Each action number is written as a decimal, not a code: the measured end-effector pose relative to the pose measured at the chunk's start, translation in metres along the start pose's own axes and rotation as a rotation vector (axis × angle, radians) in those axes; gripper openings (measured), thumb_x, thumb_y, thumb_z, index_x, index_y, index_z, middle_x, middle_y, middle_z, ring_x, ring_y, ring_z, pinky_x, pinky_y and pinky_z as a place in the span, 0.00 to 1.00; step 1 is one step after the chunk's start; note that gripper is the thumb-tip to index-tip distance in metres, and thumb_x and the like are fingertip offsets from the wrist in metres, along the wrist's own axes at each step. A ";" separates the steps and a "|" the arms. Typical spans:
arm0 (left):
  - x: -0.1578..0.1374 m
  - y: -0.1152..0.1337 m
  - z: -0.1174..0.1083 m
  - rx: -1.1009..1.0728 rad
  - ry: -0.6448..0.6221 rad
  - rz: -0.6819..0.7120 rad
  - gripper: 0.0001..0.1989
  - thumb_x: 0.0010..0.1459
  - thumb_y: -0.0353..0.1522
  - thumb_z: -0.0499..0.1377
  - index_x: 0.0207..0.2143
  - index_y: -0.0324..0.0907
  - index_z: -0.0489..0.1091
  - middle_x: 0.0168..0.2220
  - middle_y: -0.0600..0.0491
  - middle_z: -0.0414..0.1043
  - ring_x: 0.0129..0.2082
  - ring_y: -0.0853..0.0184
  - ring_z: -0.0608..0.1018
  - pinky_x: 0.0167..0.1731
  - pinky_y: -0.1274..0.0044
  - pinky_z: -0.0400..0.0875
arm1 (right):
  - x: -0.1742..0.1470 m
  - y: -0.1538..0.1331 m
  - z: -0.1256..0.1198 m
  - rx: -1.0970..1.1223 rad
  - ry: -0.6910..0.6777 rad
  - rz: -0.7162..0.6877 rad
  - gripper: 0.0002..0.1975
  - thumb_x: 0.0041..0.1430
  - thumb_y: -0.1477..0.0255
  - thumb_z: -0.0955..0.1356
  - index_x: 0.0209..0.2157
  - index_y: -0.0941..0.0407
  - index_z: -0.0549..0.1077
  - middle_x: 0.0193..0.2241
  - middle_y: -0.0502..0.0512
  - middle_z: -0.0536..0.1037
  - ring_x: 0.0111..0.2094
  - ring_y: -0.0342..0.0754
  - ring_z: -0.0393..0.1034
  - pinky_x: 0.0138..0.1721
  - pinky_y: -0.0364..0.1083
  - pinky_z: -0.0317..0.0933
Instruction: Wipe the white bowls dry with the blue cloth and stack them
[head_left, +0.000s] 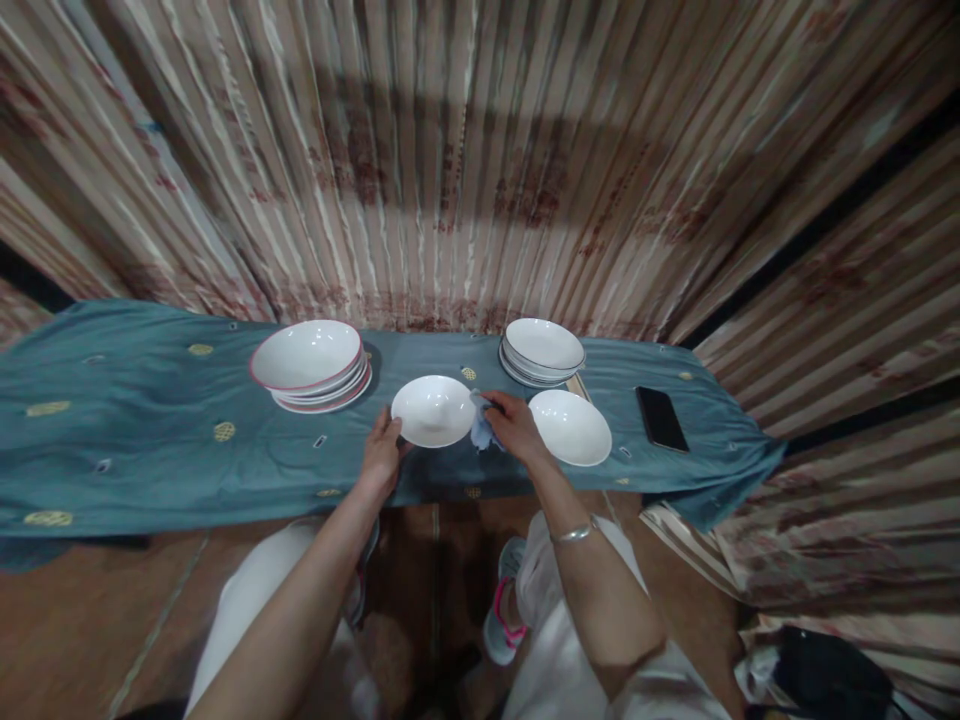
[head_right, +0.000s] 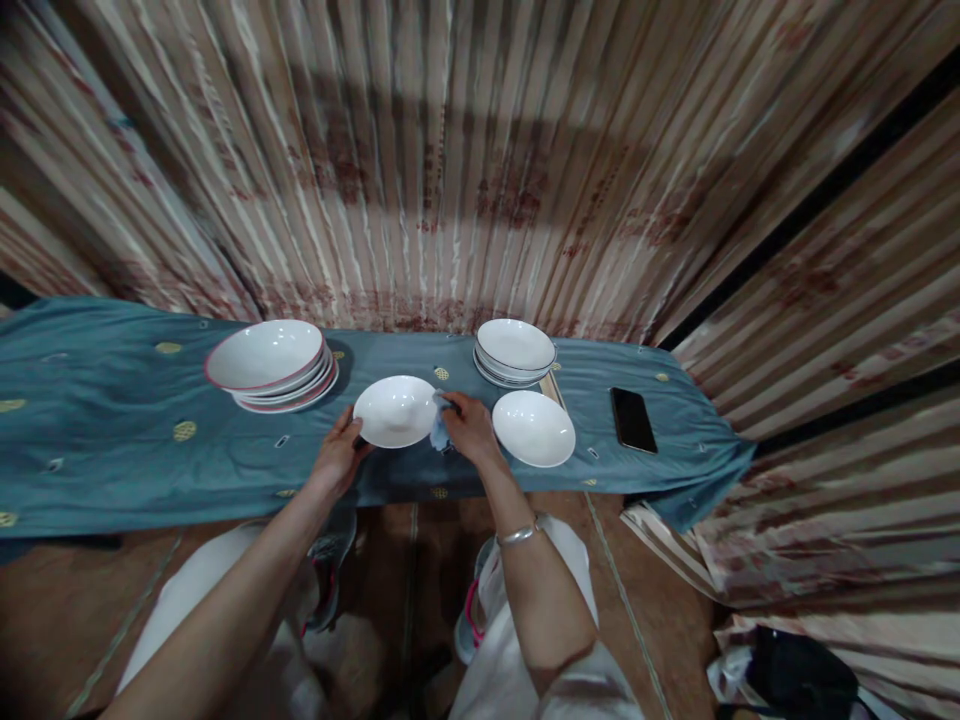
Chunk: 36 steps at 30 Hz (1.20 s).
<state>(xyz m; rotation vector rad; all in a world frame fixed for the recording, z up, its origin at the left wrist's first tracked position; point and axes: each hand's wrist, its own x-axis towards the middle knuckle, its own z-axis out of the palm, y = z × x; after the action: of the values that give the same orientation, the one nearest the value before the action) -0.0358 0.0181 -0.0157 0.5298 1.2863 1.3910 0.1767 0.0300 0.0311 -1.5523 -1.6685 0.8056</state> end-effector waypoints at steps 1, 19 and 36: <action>-0.001 -0.002 -0.001 0.003 0.014 0.002 0.29 0.57 0.34 0.63 0.62 0.47 0.66 0.59 0.45 0.71 0.54 0.60 0.76 0.44 0.73 0.78 | 0.001 0.002 0.001 -0.034 0.026 -0.003 0.18 0.55 0.76 0.64 0.44 0.55 0.80 0.35 0.51 0.82 0.37 0.47 0.75 0.41 0.44 0.67; -0.027 -0.021 0.003 0.978 -0.388 0.858 0.12 0.59 0.33 0.58 0.44 0.48 0.78 0.53 0.44 0.78 0.61 0.52 0.71 0.67 0.49 0.27 | -0.012 0.021 0.017 -0.023 0.068 0.181 0.20 0.56 0.75 0.64 0.48 0.54 0.78 0.45 0.55 0.83 0.48 0.50 0.76 0.52 0.50 0.68; -0.019 -0.011 0.015 0.892 -0.398 0.805 0.10 0.59 0.33 0.57 0.34 0.49 0.80 0.38 0.47 0.83 0.45 0.54 0.79 0.68 0.53 0.39 | -0.003 0.017 0.043 0.250 0.169 0.154 0.19 0.50 0.72 0.61 0.41 0.56 0.79 0.29 0.50 0.78 0.33 0.46 0.72 0.34 0.41 0.66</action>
<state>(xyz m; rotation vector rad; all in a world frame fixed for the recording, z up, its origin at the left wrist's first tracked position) -0.0128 0.0047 -0.0142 1.9936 1.3649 1.1388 0.1503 0.0299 -0.0076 -1.5392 -1.2869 0.8983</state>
